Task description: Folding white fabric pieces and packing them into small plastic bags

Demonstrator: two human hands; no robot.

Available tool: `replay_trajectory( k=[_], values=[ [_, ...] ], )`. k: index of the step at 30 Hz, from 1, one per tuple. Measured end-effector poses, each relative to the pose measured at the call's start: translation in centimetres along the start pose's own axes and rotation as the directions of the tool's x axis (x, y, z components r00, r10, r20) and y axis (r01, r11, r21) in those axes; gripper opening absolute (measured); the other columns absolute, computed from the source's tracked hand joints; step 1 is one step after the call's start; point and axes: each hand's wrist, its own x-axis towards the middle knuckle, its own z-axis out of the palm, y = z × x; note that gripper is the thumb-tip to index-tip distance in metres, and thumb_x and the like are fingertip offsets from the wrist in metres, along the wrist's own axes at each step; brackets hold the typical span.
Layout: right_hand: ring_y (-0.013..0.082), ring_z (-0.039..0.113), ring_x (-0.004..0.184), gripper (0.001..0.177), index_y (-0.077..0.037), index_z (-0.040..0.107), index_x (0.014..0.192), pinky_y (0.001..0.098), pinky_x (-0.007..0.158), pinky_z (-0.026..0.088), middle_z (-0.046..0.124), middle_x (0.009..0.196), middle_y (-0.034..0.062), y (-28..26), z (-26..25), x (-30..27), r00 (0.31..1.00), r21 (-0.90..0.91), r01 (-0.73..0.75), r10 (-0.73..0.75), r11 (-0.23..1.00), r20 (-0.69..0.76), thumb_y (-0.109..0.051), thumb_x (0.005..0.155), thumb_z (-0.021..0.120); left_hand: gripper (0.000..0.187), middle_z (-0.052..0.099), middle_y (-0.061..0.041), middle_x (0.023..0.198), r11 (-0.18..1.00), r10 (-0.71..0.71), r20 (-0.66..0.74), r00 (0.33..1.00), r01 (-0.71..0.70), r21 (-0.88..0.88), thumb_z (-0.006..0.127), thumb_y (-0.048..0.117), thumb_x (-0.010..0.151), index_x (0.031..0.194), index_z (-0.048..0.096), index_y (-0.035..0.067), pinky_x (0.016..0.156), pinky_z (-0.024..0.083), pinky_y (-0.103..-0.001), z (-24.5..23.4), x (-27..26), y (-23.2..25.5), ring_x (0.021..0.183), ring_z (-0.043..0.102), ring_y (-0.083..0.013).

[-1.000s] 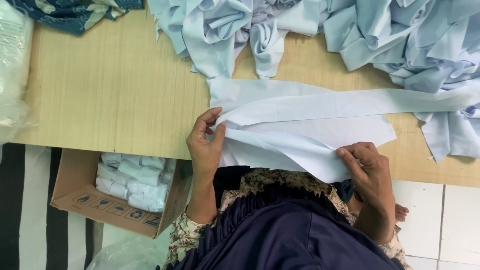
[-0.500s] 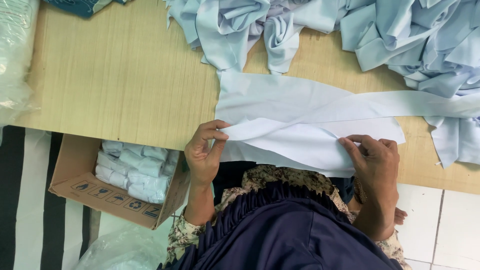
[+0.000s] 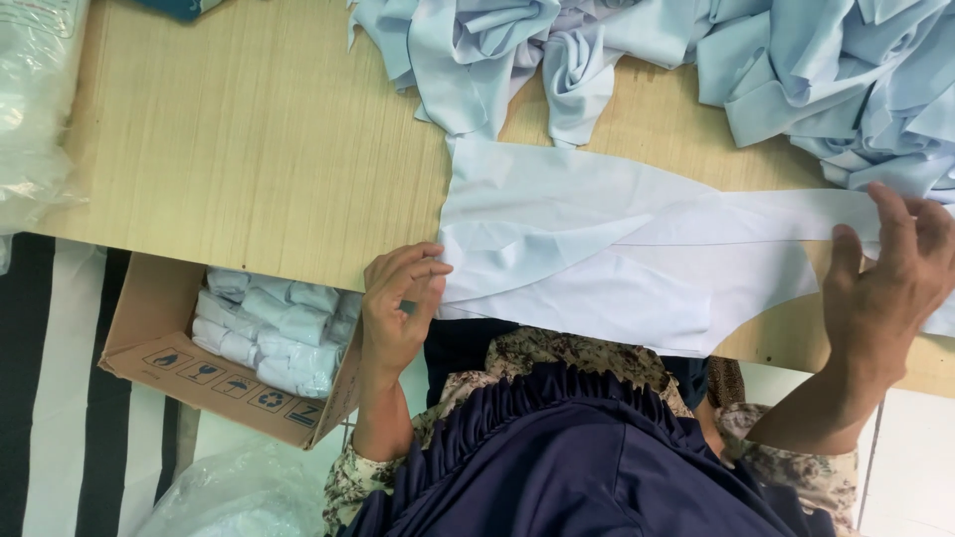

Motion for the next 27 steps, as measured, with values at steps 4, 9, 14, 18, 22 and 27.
replay_trajectory(
  k=[4,9,14,18,22,27],
  values=[
    [0.0435,0.061,0.117,0.049,0.006,0.075,0.147,0.0512,0.093,0.052,0.055,0.139,0.0281,1.2,1.1,0.3,0.995,0.077,-0.076,0.071,0.994,0.063,0.019,0.100,0.080,0.009,0.073,0.000,0.113,0.988,0.007,-0.083,0.997,0.006,0.151,0.067,0.020,0.101,0.108,0.073,0.016,0.098,0.041,-0.037,1.4,0.8,-0.8,0.109,0.066,-0.0184],
    [0.0359,0.058,0.122,0.018,-0.009,0.087,0.124,0.0486,0.108,0.044,0.060,0.123,0.0167,5.1,4.2,-2.0,0.990,-0.029,-0.128,0.129,0.991,0.048,-0.005,0.108,0.093,0.027,0.069,0.003,0.115,0.940,-0.063,-0.057,0.996,0.079,0.333,0.076,0.027,0.094,0.119,0.070,0.019,0.085,0.043,-0.039,2.8,1.0,-1.6,0.103,0.064,-0.0177],
    [0.0394,0.058,0.122,0.017,-0.005,0.083,0.116,0.0521,0.106,0.038,0.062,0.128,0.0185,3.1,2.4,-1.1,0.991,-0.008,-0.127,0.127,0.992,-0.045,-0.001,0.106,0.097,0.015,0.072,0.002,0.100,0.969,-0.113,-0.075,0.991,0.126,0.211,0.073,0.015,0.097,0.112,0.073,0.015,0.088,0.041,-0.037,2.5,1.2,-1.7,0.079,0.062,-0.0151],
    [0.0465,0.057,0.136,0.015,0.006,0.075,0.107,0.0583,0.111,0.036,0.066,0.145,0.0258,1.5,0.3,-0.4,0.981,0.147,-0.039,0.066,0.988,-0.181,0.009,0.104,0.089,0.020,0.062,-0.001,0.119,0.942,-0.106,-0.169,0.980,0.153,0.299,0.075,0.016,0.096,0.117,0.072,0.017,0.098,0.044,-0.049,2.8,1.0,-2.1,0.112,0.061,-0.0226],
    [0.0474,0.061,0.126,0.008,0.016,0.068,0.117,0.0571,0.118,0.048,0.071,0.119,0.0302,-0.9,-2.1,-0.4,0.975,0.424,0.008,0.087,0.906,-0.203,0.013,0.119,0.075,0.016,0.062,-0.003,0.119,0.956,0.003,-0.162,0.987,0.045,0.291,0.073,0.015,0.099,0.115,0.072,0.014,0.095,0.045,-0.045,3.9,1.9,-0.2,0.108,0.061,-0.0240],
    [0.0340,0.058,0.114,0.005,0.008,0.064,0.123,0.0483,0.118,0.045,0.060,0.115,0.0195,-2.0,-3.7,-1.6,0.920,0.600,-0.180,0.350,0.779,-0.178,0.005,0.125,0.068,0.028,0.067,-0.004,0.113,0.931,0.265,0.085,0.961,-0.277,0.236,0.076,0.029,0.095,0.119,0.069,0.016,0.080,0.044,-0.036,8.3,3.1,2.6,0.097,0.061,-0.0227]
  ],
)
